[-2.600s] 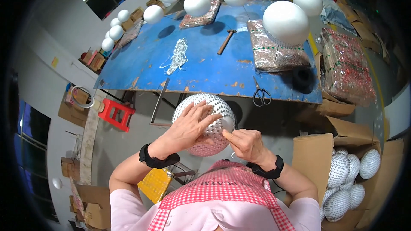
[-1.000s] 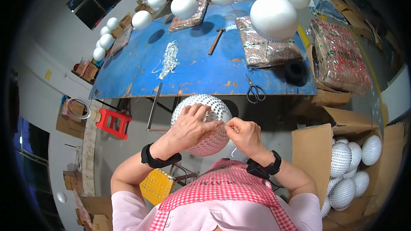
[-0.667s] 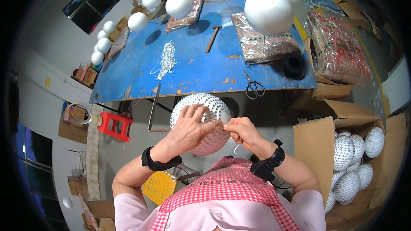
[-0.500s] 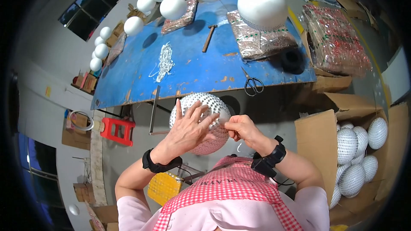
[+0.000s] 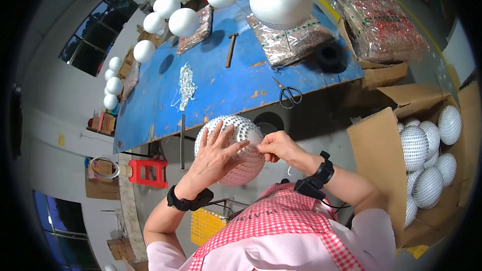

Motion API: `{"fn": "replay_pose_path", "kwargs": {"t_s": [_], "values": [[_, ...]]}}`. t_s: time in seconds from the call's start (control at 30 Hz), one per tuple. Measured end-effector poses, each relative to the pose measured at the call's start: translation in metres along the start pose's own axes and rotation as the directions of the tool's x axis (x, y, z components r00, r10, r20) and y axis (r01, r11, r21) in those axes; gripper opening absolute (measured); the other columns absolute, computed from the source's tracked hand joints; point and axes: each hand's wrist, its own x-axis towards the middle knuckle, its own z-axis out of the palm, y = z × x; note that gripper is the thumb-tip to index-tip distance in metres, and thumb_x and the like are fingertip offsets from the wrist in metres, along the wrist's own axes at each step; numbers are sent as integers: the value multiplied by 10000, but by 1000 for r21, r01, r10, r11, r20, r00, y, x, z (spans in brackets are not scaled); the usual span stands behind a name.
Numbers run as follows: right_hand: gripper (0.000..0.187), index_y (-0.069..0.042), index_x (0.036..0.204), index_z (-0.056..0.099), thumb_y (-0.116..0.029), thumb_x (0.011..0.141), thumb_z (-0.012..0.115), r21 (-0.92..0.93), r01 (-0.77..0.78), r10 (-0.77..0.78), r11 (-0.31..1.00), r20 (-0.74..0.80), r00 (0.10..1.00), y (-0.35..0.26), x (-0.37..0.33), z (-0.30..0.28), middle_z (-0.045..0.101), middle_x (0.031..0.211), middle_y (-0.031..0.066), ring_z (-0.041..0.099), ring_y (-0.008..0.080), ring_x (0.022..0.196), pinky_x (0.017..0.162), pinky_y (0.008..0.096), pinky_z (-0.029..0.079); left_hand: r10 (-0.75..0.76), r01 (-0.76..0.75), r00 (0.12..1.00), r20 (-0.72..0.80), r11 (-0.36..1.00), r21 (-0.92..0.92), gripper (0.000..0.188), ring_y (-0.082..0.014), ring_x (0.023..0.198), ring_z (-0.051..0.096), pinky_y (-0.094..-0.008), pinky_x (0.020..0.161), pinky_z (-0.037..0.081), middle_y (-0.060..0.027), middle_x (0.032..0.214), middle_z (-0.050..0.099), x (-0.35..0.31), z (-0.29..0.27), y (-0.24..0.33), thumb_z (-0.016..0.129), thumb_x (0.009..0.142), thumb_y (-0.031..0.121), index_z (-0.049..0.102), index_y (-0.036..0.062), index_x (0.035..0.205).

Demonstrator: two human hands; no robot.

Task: The person presses a strand of beads onto a white sphere, uses scissors to cut the strand, and continues pressing more beads onto the sphere's surface.

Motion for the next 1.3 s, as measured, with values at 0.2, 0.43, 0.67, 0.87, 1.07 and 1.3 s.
{"fn": "replay_pose_path", "kwargs": {"t_s": [0.2,0.43,0.67,0.87,1.07,1.3], "values": [[204,-48,745,592,-193,859,680,-20,61,-61,998,-10,998,-5,-3,-6,588,590,14,524,62,502,456,200,400,36,-35,999,9,997,-75,496,-370,1356,284,-550,1084,231,-149,1356,420,10,7,1,706,794,256,525,207,1254],[201,-34,747,585,-169,866,674,-47,177,-178,983,-33,983,-6,0,-14,578,587,10,536,60,515,460,198,406,39,-33,997,60,995,-90,508,-367,1276,370,-522,1056,284,-179,1294,445,30,-1,7,704,785,193,534,186,1263],[185,-31,746,592,-159,858,663,-55,56,-58,997,-30,998,1,-2,-25,585,585,14,535,72,498,447,203,401,52,-41,995,80,991,-128,495,-372,1252,386,-554,1046,288,-192,1279,431,43,9,14,726,775,256,566,182,1237],[133,-45,770,592,-135,861,629,82,-17,11,996,68,998,10,-2,-40,584,584,18,531,81,506,471,223,408,24,-15,991,130,998,-69,422,-365,1313,338,-590,1059,248,-143,1310,423,47,13,15,696,810,275,590,247,1217],[132,-42,754,597,-123,852,634,20,-22,20,1000,65,998,7,4,-43,570,580,2,533,74,528,484,218,411,95,-99,982,163,995,19,362,-346,1335,329,-584,1071,232,-128,1341,447,53,11,13,661,841,263,605,260,1199],[163,-23,721,596,-112,842,659,-92,90,-85,992,49,995,12,4,-42,570,606,-7,550,60,540,485,211,432,51,-40,981,189,997,-63,420,-352,1357,303,-555,1079,237,-163,1426,387,56,20,21,682,814,311,591,260,1221]]}}
